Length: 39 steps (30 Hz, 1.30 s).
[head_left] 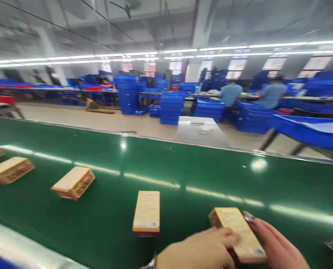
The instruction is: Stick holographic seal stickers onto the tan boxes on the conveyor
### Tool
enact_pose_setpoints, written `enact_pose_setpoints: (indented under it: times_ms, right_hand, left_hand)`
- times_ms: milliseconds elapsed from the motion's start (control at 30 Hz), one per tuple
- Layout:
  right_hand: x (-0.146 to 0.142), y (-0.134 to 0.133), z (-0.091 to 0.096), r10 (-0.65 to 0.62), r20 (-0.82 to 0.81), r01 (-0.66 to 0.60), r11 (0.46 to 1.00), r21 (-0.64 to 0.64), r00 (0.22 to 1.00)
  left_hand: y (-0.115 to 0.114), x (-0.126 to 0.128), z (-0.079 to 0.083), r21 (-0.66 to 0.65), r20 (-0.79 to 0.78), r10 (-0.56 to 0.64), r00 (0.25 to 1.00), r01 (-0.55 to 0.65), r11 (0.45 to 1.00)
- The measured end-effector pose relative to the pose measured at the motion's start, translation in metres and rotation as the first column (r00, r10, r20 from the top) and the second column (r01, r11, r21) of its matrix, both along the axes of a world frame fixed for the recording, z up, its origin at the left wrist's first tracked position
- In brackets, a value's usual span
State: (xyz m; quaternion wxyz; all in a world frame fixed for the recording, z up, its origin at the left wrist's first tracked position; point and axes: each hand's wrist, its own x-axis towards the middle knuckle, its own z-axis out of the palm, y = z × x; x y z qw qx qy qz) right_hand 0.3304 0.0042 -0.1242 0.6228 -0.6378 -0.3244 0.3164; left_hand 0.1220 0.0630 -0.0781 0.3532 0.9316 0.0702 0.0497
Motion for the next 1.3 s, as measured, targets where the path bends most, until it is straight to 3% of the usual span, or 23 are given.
enact_pose_setpoints:
  times_ms: [67,100,267,400,567,700,867,1000,1100,1200,1233,1300]
  right_hand:
    - [0.01,-0.004,0.001,0.007,-0.286,-0.023,0.998,-0.053,0.958]
    - [0.012,-0.001,0.001,-0.003,-0.323,-0.015,0.998,-0.053,0.946]
    - [0.001,0.017,0.003,-0.033,-0.353,0.024,0.999,-0.031,0.935]
    - [-0.017,0.015,0.008,-0.036,-0.36,0.02,0.999,-0.048,0.932]
    - [-0.034,0.022,0.011,-0.055,-0.248,0.046,0.998,-0.044,0.967]
    - [-0.05,0.029,0.013,-0.077,0.006,0.078,0.996,-0.047,0.997]
    - [-0.091,0.029,0.029,-0.128,0.267,0.162,0.981,-0.108,0.955]
    - [-0.145,0.024,0.051,-0.224,0.374,0.29,0.948,-0.129,0.9]
    - [-0.203,0.018,0.064,-0.195,0.448,0.306,0.933,-0.191,0.873]
    - [-0.292,0.012,0.073,-0.096,0.574,0.241,0.953,-0.182,0.813]
    - [-0.33,0.012,0.075,-0.037,0.679,0.17,0.977,-0.13,0.734]
    - [-0.414,0.015,0.081,0.084,0.84,-0.126,0.992,-0.019,0.536]
  left_hand:
    - [0.011,0.008,0.004,-0.048,0.006,0.034,0.999,-0.034,0.998]
    - [0.016,0.01,0.007,-0.061,-0.015,0.034,0.999,-0.034,0.998]
    - [0.027,0.008,0.028,-0.028,-0.114,0.033,0.993,-0.036,0.999]
    - [0.031,-0.001,0.033,-0.016,-0.132,0.03,0.991,-0.033,0.999]
    - [0.04,-0.015,0.03,0.025,-0.105,0.004,0.994,-0.002,1.0]
    - [0.046,-0.031,0.03,0.047,-0.081,-0.002,0.997,0.006,0.999]
    - [0.047,-0.067,0.036,0.072,-0.08,-0.049,0.996,0.055,0.996]
    - [0.035,-0.138,0.056,0.011,0.012,-0.053,0.998,0.053,0.999]
    - [0.025,-0.232,0.071,-0.163,-0.06,0.15,0.987,-0.158,0.974]
    - [0.027,-0.347,0.07,-0.355,-0.212,0.362,0.908,-0.417,0.837]
    - [0.031,-0.385,0.066,-0.42,-0.235,0.407,0.883,-0.47,0.776]
    - [0.042,-0.46,0.056,-0.534,-0.26,0.469,0.844,-0.531,0.658]
